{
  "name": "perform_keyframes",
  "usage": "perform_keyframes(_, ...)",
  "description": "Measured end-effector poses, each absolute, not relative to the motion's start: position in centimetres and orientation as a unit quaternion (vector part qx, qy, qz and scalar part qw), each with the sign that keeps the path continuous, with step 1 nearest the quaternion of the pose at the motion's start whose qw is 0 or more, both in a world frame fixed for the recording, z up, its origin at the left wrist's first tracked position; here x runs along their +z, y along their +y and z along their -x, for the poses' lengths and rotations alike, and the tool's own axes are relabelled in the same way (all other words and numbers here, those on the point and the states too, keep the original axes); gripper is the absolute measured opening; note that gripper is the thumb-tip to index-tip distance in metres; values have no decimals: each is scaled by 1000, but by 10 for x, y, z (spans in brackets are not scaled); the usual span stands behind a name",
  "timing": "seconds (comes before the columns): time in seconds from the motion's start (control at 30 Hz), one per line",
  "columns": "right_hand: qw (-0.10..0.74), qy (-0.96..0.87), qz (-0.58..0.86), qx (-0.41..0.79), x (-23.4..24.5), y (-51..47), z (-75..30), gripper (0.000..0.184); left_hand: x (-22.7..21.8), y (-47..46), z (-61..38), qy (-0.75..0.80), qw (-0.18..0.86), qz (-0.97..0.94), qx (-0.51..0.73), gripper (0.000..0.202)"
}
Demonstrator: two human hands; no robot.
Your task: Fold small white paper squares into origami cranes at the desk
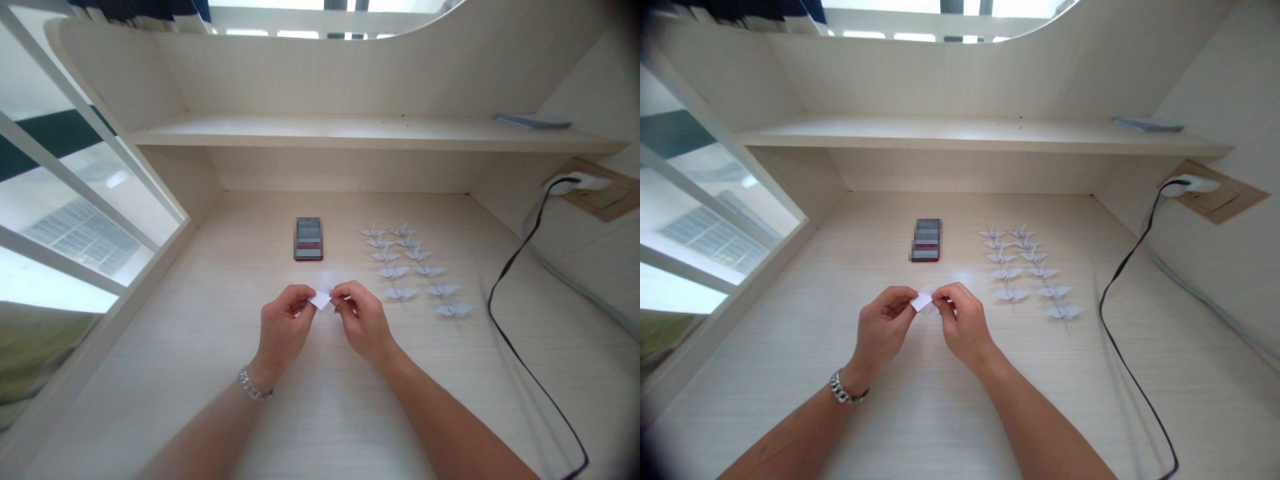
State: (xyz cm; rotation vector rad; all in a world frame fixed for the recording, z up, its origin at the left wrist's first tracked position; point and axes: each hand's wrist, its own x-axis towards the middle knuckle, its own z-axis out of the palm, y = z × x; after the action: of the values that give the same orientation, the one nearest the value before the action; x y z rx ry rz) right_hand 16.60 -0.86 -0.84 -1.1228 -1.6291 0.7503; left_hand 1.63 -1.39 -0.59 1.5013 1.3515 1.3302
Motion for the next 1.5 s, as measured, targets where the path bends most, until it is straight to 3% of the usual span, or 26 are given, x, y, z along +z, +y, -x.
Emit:
perform_keyframes(0.17, 487, -673, 465, 305, -8, -9, -166, 9, -2, -14, -16, 538, 329, -600, 492, 11)
perform_keyframes(0.77, 475, -646, 496, 334, -5, -10, -163, 11, -5, -13, -17, 519, 439, -549, 487, 20)
perform_keyframes(1.03, 475, -575, 500, 440, -6, -5, -165, 18, 2, -10, -18, 419, 629, -424, 499, 23)
perform_keyframes(1.5, 463, -585, 519, 417, -4, -8, -164, 18, 1, -4, -15, 394, 719, -326, 470, 16)
